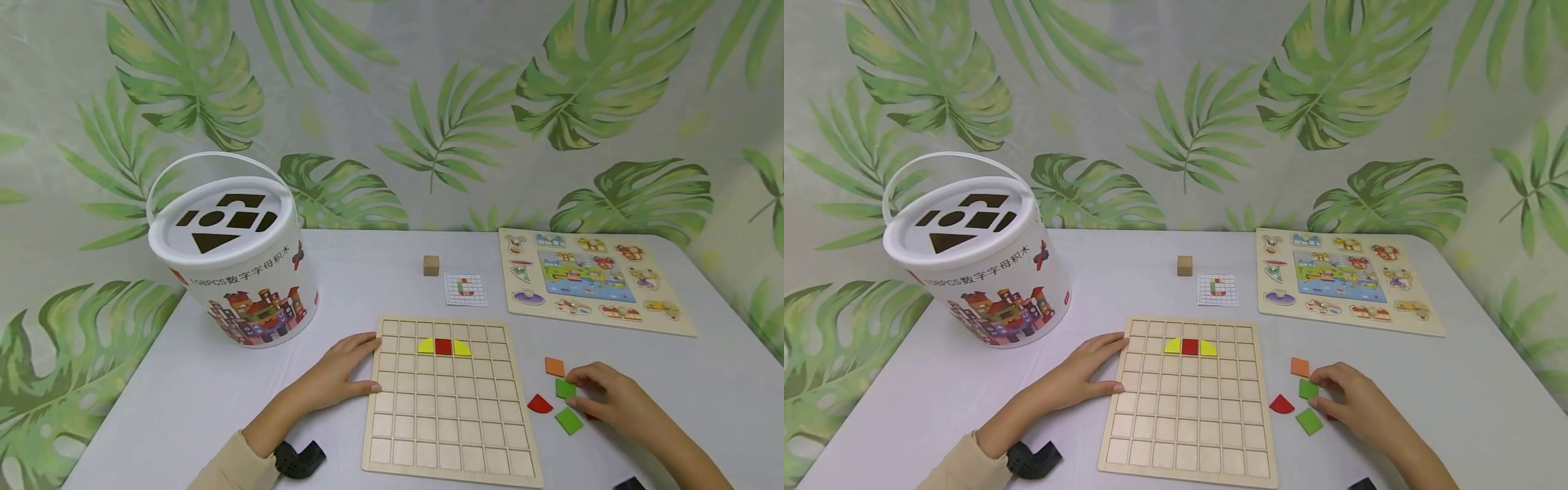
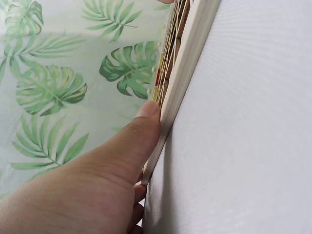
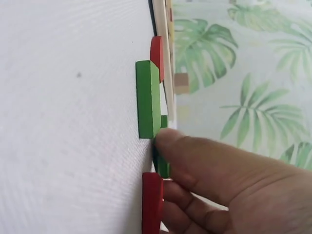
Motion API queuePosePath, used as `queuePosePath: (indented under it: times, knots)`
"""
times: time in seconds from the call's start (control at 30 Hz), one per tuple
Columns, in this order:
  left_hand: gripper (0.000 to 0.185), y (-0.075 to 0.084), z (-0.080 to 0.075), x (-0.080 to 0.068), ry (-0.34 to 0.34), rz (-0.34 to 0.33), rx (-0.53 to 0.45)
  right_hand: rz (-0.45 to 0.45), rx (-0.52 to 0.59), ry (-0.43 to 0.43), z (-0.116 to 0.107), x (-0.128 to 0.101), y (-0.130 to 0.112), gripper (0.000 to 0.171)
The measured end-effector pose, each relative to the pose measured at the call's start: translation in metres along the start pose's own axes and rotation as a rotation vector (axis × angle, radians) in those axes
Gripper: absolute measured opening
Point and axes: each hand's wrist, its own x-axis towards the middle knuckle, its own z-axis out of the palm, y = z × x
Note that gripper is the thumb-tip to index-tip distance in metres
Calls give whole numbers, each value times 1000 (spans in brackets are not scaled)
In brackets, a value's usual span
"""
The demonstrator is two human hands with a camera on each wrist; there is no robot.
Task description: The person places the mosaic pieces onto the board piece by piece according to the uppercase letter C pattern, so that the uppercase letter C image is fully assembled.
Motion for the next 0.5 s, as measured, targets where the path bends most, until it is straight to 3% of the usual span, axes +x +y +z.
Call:
queuePosePath:
  times: [0.17, 0.5]
  knots:
    - [79, 1, 0, 0, -2, -1, 1, -5, 27, -13, -5, 6, -11, 32]
    - [79, 0, 0, 0, -1, 1, -4, -222, 114, 134, 2, 31, -56, 29]
